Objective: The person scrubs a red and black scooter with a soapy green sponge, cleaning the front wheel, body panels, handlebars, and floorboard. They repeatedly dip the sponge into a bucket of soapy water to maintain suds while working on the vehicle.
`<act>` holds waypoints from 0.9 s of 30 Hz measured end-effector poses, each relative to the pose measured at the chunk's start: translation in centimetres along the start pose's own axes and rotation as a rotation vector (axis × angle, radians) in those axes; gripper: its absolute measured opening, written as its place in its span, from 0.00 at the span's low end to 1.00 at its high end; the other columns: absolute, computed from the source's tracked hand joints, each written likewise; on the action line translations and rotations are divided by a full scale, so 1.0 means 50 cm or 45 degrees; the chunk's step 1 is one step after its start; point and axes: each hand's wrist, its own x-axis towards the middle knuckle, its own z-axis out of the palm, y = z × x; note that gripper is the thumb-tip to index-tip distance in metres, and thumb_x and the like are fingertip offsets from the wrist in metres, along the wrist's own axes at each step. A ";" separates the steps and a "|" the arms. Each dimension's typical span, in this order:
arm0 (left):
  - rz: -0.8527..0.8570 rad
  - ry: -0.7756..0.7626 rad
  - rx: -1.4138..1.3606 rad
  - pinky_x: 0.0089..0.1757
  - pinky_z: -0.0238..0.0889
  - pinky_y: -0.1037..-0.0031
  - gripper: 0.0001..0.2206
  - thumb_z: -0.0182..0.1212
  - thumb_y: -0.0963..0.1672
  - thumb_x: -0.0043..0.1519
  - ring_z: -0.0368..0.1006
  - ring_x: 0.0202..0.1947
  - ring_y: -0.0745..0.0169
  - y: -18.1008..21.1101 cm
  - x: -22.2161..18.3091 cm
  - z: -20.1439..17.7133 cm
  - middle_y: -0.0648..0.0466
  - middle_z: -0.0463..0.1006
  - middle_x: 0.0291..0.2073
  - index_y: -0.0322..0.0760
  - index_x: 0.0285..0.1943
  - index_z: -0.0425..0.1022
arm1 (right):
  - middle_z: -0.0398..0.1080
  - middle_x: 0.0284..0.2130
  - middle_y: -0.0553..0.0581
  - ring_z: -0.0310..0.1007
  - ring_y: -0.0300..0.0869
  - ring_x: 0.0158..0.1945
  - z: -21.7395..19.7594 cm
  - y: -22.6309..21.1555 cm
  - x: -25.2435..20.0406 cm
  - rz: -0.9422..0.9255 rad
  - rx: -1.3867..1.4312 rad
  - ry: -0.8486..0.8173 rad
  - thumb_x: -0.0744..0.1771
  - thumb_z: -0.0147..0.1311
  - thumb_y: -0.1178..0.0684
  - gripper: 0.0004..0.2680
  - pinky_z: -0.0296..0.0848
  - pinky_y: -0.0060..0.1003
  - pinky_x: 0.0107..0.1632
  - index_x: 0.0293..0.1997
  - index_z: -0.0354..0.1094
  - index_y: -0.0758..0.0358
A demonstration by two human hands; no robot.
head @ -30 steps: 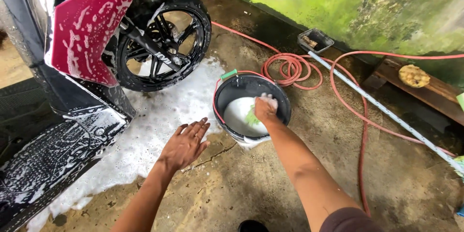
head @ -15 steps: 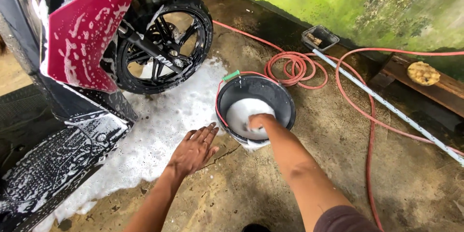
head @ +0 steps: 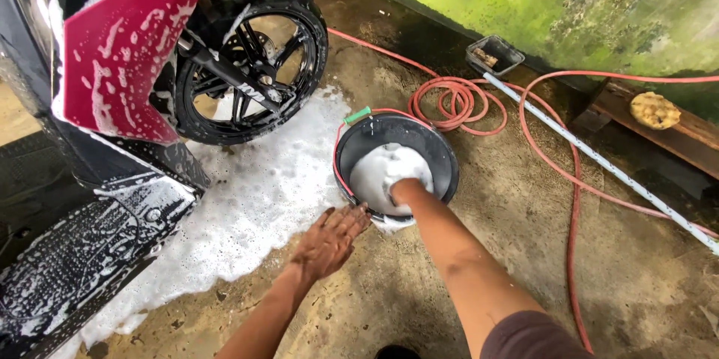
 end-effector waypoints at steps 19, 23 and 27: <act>-0.022 -0.064 0.061 0.69 0.36 0.56 0.29 0.29 0.50 0.68 0.38 0.78 0.54 -0.028 -0.019 -0.015 0.54 0.40 0.81 0.50 0.82 0.37 | 0.68 0.58 0.59 0.65 0.54 0.65 -0.063 -0.048 -0.073 -0.137 -0.047 -0.486 0.62 0.51 0.35 0.23 0.67 0.57 0.61 0.62 0.66 0.52; -0.026 -0.083 -0.026 0.70 0.33 0.56 0.29 0.28 0.50 0.68 0.35 0.79 0.55 -0.030 -0.026 -0.041 0.55 0.38 0.81 0.49 0.82 0.37 | 0.58 0.69 0.63 0.53 0.58 0.72 0.182 0.018 0.179 -0.149 0.166 -0.784 0.61 0.49 0.27 0.33 0.56 0.59 0.70 0.69 0.60 0.59; -0.047 -0.078 -0.176 0.70 0.31 0.56 0.29 0.28 0.50 0.68 0.35 0.79 0.54 -0.033 -0.021 -0.022 0.55 0.39 0.81 0.50 0.81 0.38 | 0.48 0.73 0.74 0.41 0.59 0.77 -0.249 -0.086 -0.109 -0.145 0.231 -0.782 0.67 0.35 0.48 0.29 0.45 0.45 0.77 0.74 0.41 0.82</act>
